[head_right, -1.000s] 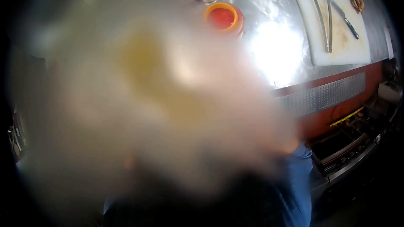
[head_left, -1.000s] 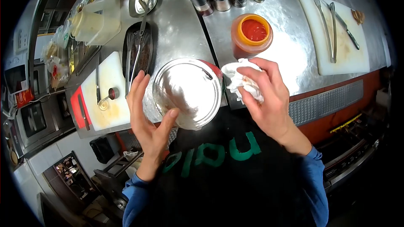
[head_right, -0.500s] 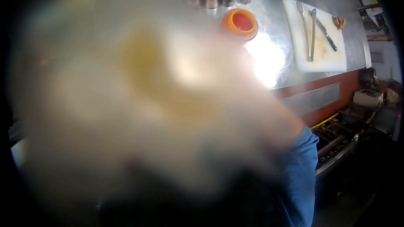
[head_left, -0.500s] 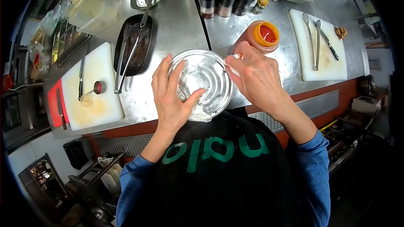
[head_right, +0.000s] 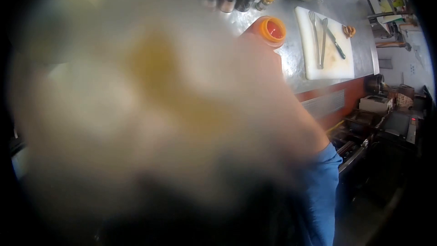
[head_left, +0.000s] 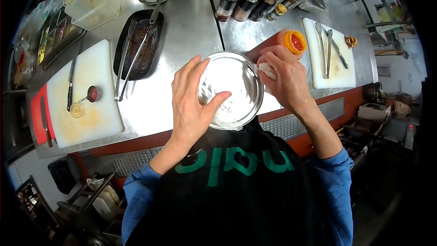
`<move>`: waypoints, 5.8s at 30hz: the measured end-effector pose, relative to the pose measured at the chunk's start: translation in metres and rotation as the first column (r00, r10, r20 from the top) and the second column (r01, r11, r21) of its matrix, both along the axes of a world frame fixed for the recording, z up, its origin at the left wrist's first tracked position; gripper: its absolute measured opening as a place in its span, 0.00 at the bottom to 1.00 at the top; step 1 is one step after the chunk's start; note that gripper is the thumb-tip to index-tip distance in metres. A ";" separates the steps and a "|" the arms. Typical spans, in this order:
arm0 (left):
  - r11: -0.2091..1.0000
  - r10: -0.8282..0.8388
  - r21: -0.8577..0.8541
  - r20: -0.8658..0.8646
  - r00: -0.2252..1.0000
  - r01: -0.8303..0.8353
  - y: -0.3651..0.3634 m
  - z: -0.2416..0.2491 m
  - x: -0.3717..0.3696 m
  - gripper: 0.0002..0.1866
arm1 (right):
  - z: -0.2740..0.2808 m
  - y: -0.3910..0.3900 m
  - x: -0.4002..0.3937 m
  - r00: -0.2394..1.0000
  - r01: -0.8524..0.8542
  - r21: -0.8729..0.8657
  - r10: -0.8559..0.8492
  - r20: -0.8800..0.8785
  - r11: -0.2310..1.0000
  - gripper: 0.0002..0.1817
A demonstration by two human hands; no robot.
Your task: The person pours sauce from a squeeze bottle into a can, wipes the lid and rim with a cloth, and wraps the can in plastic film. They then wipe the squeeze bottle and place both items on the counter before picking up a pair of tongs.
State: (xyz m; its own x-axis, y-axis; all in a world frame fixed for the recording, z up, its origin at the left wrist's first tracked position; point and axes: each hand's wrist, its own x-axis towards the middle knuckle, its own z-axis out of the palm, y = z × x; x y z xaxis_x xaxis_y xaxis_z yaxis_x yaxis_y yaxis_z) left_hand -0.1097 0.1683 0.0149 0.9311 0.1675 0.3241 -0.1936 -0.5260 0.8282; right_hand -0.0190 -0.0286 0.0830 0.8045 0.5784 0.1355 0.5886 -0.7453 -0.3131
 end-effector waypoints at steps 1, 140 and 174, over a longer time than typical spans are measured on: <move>0.999 0.004 0.035 0.028 1.000 -0.005 0.002 -0.002 0.003 0.37 | 0.001 0.002 -0.002 0.995 -0.044 0.006 0.043 0.087 0.999 0.12; 0.377 0.159 -0.756 -0.516 0.842 -0.535 0.037 0.063 -0.038 0.27 | -0.087 -0.053 -0.044 0.970 0.030 0.649 0.134 -0.201 0.760 0.35; -0.042 0.584 -0.998 -0.063 0.809 -0.047 0.503 -0.013 -0.427 0.26 | -0.070 0.692 -0.350 0.145 -0.462 0.793 0.916 -0.374 0.397 0.42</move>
